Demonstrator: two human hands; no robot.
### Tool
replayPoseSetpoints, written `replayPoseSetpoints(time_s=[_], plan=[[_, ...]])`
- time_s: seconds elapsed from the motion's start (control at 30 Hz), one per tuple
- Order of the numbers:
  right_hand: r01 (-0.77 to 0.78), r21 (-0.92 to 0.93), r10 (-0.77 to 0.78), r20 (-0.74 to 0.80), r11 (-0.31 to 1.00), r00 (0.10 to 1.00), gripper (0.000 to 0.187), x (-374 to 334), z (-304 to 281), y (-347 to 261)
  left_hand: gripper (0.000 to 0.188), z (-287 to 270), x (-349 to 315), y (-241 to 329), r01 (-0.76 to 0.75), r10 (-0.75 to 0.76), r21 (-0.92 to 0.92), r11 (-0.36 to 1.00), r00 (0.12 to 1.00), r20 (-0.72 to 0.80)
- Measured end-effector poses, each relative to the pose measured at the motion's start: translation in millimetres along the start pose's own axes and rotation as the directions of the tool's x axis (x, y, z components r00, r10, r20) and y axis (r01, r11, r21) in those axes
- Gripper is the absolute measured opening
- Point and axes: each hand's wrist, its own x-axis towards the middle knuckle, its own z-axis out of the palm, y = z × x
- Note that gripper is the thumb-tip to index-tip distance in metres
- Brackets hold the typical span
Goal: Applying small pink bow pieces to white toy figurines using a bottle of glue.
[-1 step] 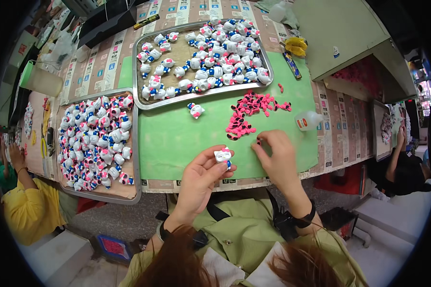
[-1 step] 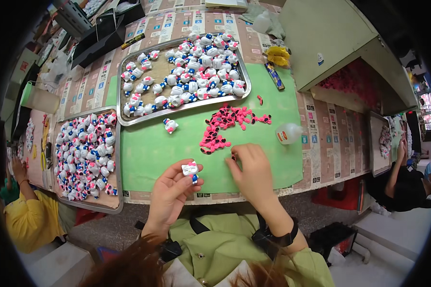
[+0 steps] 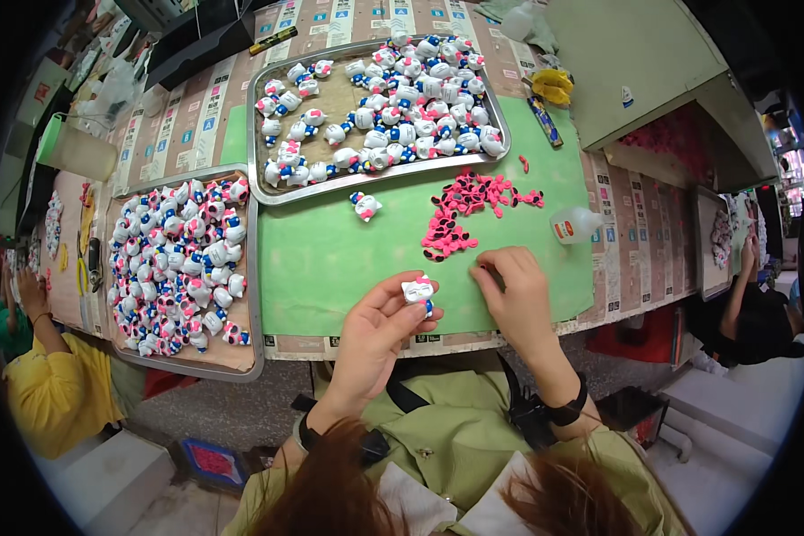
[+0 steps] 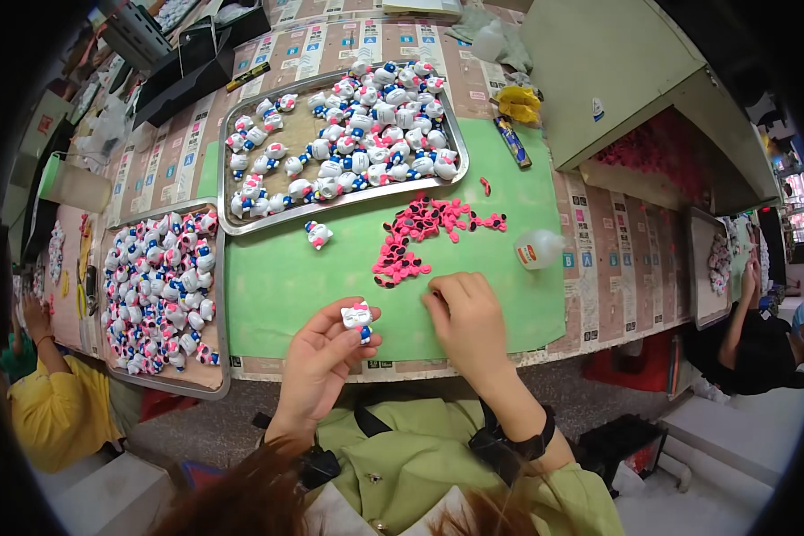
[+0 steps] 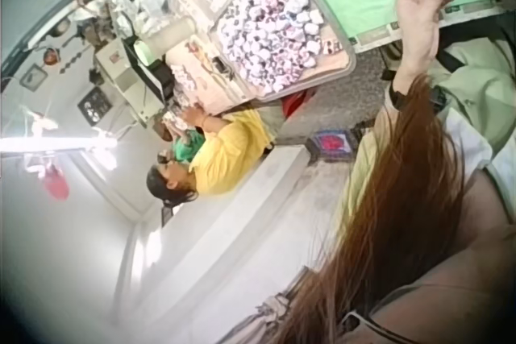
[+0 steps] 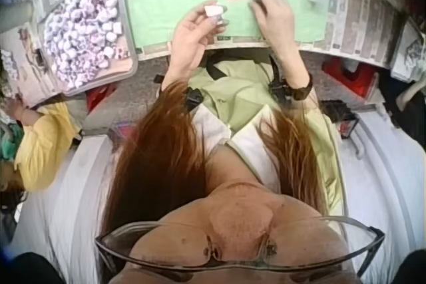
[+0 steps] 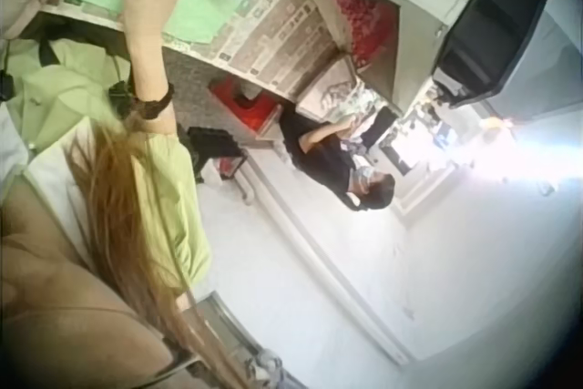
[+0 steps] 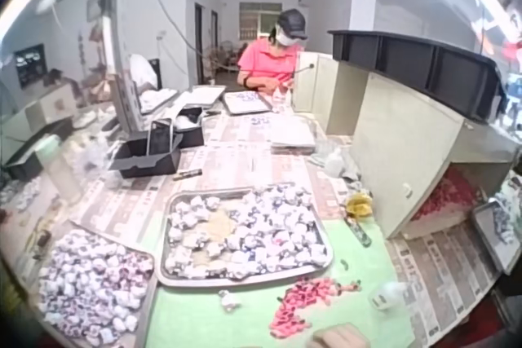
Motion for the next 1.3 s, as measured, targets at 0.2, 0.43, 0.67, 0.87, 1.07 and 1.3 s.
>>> replayPoseSetpoints(time_s=[0.2,0.43,0.67,0.87,1.07,1.3], plan=[[0.048,-0.144,-0.056,-0.051,0.988,0.997,0.011,-2.5,-1.4,1.8,0.034,0.3,1.9,-2.4,0.054,-0.056,0.022,0.998,0.997,0.059],[0.101,-0.252,-0.094,0.041,0.962,0.995,0.012,2.3,-10.6,1.5,0.035,1.8,2.0,-4.2,0.057,-0.059,0.023,0.998,0.993,0.098],[0.054,0.307,-0.066,0.027,0.95,0.997,0.016,-2.6,-17.0,-25.5,0.036,5.3,-1.1,-1.9,0.059,-0.067,0.068,0.996,0.991,0.113],[0.396,0.199,-0.397,-0.035,0.897,0.917,0.026,-8.1,-15.1,-34.9,0.036,5.0,-1.5,-6.2,0.0,-0.009,0.09,0.996,0.995,0.1],[0.459,0.138,-0.47,0.051,0.877,0.881,0.034,-7.3,-12.4,-30.0,0.033,4.9,-2.5,-5.2,-0.045,0.033,0.151,0.988,0.996,0.082],[0.013,0.545,-0.101,0.133,0.838,0.986,0.026,-16.4,-18.0,-37.8,0.029,5.0,-5.4,-5.3,-0.15,0.126,0.137,0.979,0.978,0.168]])
